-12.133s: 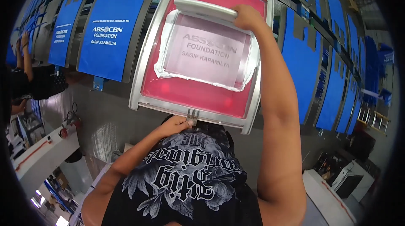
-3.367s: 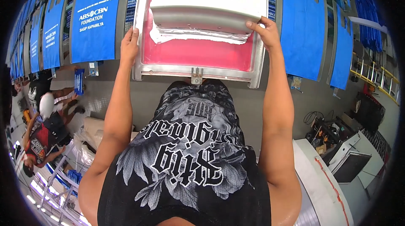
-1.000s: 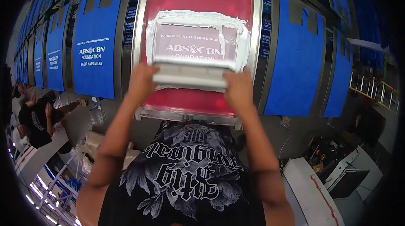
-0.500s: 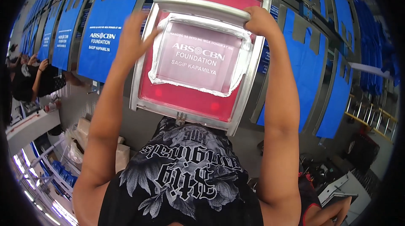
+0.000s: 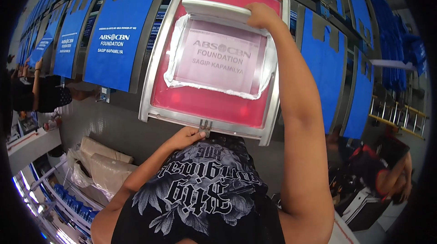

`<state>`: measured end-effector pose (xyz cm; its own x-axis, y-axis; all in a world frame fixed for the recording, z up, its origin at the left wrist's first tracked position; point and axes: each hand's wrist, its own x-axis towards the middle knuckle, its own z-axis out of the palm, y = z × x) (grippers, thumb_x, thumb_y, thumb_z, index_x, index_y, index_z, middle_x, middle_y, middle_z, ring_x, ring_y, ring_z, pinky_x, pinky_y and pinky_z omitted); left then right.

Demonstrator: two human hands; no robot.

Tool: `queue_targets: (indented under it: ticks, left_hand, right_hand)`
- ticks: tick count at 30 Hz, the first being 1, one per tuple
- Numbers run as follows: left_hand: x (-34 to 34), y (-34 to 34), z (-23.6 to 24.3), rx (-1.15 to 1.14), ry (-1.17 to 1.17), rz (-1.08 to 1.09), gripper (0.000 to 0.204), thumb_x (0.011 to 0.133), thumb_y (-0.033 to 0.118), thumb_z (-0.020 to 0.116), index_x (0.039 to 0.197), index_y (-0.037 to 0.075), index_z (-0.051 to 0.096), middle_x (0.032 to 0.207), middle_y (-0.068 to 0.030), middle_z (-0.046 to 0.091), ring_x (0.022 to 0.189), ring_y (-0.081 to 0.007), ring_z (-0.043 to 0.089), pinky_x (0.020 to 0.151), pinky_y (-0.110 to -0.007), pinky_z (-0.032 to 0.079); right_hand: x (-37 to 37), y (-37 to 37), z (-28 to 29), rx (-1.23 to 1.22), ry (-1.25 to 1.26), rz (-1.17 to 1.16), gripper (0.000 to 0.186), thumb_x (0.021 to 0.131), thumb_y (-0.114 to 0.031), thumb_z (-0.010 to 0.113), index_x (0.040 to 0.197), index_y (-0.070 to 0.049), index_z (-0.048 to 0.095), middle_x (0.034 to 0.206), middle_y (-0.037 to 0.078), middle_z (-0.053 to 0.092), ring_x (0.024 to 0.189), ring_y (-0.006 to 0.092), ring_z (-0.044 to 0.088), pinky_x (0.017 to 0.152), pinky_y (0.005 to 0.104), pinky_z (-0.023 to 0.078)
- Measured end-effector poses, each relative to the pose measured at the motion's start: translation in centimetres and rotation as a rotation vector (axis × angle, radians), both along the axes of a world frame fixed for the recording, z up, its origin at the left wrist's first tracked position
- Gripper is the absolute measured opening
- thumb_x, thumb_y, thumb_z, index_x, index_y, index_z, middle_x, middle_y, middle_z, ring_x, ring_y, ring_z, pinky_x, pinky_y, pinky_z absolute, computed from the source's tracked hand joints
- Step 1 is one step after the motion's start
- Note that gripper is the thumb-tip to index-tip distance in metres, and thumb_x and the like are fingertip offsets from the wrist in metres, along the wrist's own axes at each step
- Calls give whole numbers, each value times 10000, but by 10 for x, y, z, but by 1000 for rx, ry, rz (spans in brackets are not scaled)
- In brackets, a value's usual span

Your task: Applying ink to fabric items using a screen printing frame and squeegee.

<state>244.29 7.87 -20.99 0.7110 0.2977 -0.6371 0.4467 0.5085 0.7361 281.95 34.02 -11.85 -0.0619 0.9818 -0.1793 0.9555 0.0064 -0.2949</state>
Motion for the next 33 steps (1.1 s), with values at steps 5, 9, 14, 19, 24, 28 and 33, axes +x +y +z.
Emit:
queue_targets:
  ticks: [5, 9, 14, 19, 24, 28, 33]
  left_hand:
    - [14, 14, 49, -32, -58, 22, 416, 958, 396, 493, 775, 48, 628, 618, 26, 531, 557, -58, 465, 531, -208, 381]
    - [12, 9, 45, -57, -55, 68, 404, 954, 396, 503, 773, 54, 621, 605, 30, 523, 534, -53, 457, 499, -207, 373]
    - [21, 6, 32, 70, 14, 83, 426, 940, 399, 526, 727, 41, 618, 561, 18, 520, 502, -71, 463, 467, -241, 368]
    - [19, -3, 8, 273, 394, 62, 485, 901, 464, 540, 723, 26, 646, 541, -55, 548, 514, -148, 540, 505, -301, 421]
    - [12, 1, 22, 493, 410, -102, 586, 866, 551, 515, 717, 4, 666, 641, -169, 619, 636, -323, 624, 613, -419, 472]
    - [15, 54, 85, 816, 566, 270, 483, 875, 474, 536, 788, 10, 634, 735, -220, 613, 735, -381, 608, 650, -461, 456]
    - [-46, 171, 20, 930, 743, 569, 499, 929, 406, 490, 1240, 20, 544, 1205, -225, 569, 1135, -351, 530, 979, -388, 394]
  right_hand:
    - [-41, -75, 28, -41, -73, -43, 546, 618, -30, 534, 1155, -84, 619, 1018, 186, 655, 963, 348, 618, 844, 390, 493]
    - [-113, -202, 34, 8, 15, -36, 406, 660, 1, 568, 1045, -104, 647, 921, 123, 633, 910, 324, 583, 809, 418, 470]
    - [-135, -251, 26, 157, 11, -21, 246, 663, -20, 584, 903, -74, 601, 826, 88, 610, 848, 278, 571, 755, 390, 428]
    - [-80, -233, 31, 81, -35, -64, 313, 648, -135, 664, 953, -67, 641, 895, 113, 656, 938, 301, 583, 856, 439, 388]
    - [-17, -242, -24, 133, 553, -278, 335, 648, -182, 760, 956, -71, 690, 901, 102, 671, 916, 231, 624, 879, 356, 442]
    - [-5, -227, -42, -18, 954, -462, 321, 692, -139, 763, 962, 14, 682, 841, 53, 678, 807, 118, 597, 773, 269, 462]
    - [-9, -208, -47, -42, 1070, -545, 316, 706, -133, 748, 976, 19, 682, 863, 61, 675, 805, 133, 601, 751, 269, 465]
